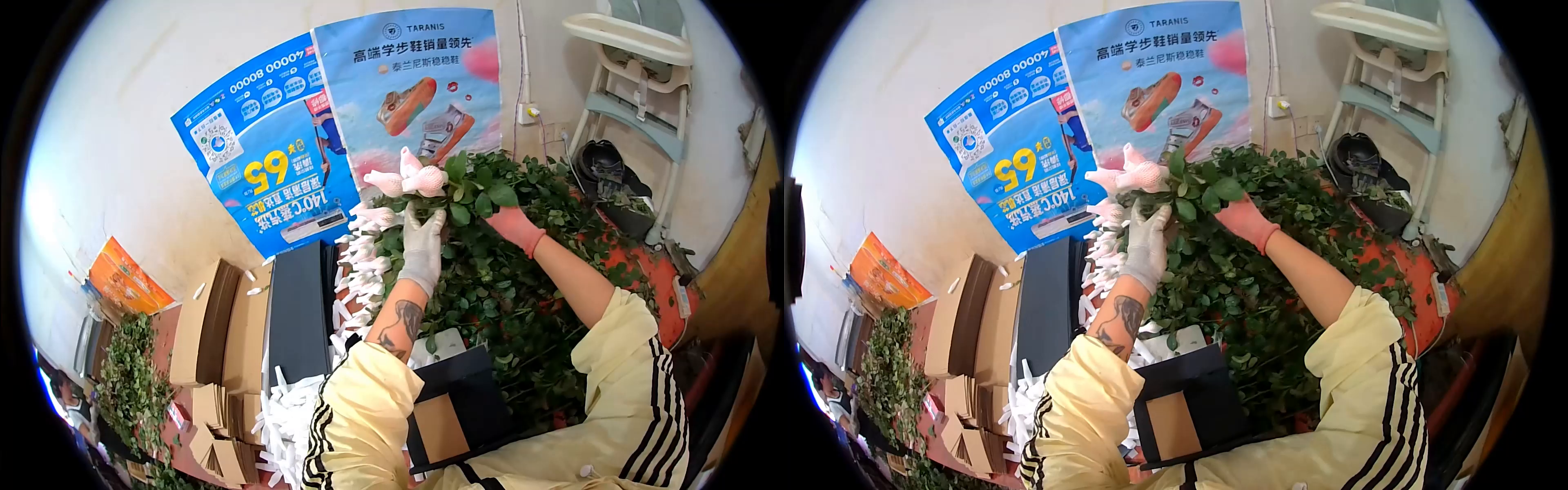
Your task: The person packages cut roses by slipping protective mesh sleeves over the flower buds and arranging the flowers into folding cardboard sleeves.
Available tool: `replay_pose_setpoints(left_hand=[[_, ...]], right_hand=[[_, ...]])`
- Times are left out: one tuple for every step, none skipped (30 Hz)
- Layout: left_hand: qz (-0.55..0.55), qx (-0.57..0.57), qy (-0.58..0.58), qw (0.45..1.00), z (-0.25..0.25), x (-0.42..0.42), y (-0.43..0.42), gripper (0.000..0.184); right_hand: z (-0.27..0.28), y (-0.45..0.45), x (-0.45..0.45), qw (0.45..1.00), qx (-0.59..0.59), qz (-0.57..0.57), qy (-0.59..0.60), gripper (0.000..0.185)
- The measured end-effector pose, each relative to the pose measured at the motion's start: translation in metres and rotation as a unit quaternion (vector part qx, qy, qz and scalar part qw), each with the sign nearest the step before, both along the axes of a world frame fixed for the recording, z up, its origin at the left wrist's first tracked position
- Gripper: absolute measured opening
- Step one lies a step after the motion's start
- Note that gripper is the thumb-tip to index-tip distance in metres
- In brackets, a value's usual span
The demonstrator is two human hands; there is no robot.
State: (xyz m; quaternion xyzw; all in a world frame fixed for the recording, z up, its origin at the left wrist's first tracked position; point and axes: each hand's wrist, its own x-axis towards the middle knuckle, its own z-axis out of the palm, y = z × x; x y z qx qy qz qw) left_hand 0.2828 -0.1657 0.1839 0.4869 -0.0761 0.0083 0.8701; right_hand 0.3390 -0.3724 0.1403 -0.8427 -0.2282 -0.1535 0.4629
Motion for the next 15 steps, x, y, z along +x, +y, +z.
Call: replay_pose_setpoints(left_hand=[[-0.017,0.005,-0.004,1.0,-0.004,0.008,0.003,0.057],[-0.039,0.009,-0.001,0.999,0.0,0.005,0.005,0.053],[-0.062,0.015,0.002,0.998,0.005,0.001,0.008,0.049],[-0.052,0.076,0.01,0.996,0.011,0.0,0.01,0.046],[-0.063,0.092,-0.034,0.993,0.007,0.007,0.014,0.04],[-0.066,0.113,-0.071,0.989,-0.003,0.021,0.019,0.036],[-0.068,0.132,-0.105,0.983,-0.015,0.033,0.022,0.032],[-0.026,0.182,-0.123,0.975,-0.002,0.015,0.018,0.028],[-0.026,0.184,-0.124,0.975,0.0,0.011,0.015,0.028],[-0.017,0.173,-0.123,0.977,0.001,0.007,0.012,0.028],[-0.006,0.163,-0.12,0.979,0.0,0.005,0.012,0.028],[-0.007,0.224,-0.074,0.972,-0.007,0.011,0.021,0.027],[0.01,0.206,-0.065,0.976,-0.019,0.019,0.027,0.026],[0.02,0.181,-0.029,0.983,-0.023,0.018,0.031,0.025],[0.028,0.157,0.004,0.987,-0.028,0.018,0.036,0.024]], right_hand=[[-0.004,-0.001,0.0,0.99,0.117,0.054,0.058,0.035],[-0.003,0.0,-0.001,0.95,0.257,0.122,0.128,0.036],[-0.001,0.0,0.0,0.884,0.386,0.188,0.186,0.038],[-0.001,0.0,-0.001,0.812,0.479,0.243,0.229,0.039],[0.0,0.001,-0.003,0.744,0.542,0.289,0.262,0.041],[-0.002,0.004,-0.006,0.686,0.579,0.332,0.291,0.042],[-0.003,0.008,-0.009,0.634,0.603,0.366,0.316,0.044],[-0.005,0.011,-0.009,0.597,0.611,0.4,0.333,0.046],[-0.009,0.013,-0.008,0.572,0.615,0.42,0.344,0.047],[-0.012,0.014,-0.008,0.563,0.623,0.417,0.348,0.049],[-0.015,0.016,-0.006,0.676,0.623,0.275,0.282,0.051],[-0.016,0.001,-0.008,0.259,0.775,0.318,0.48,0.054],[-0.018,-0.008,-0.003,0.258,0.775,0.315,0.483,0.054],[-0.026,-0.016,0.01,0.345,0.762,0.292,0.464,0.055],[-0.034,-0.022,0.021,0.431,0.742,0.268,0.438,0.056]])
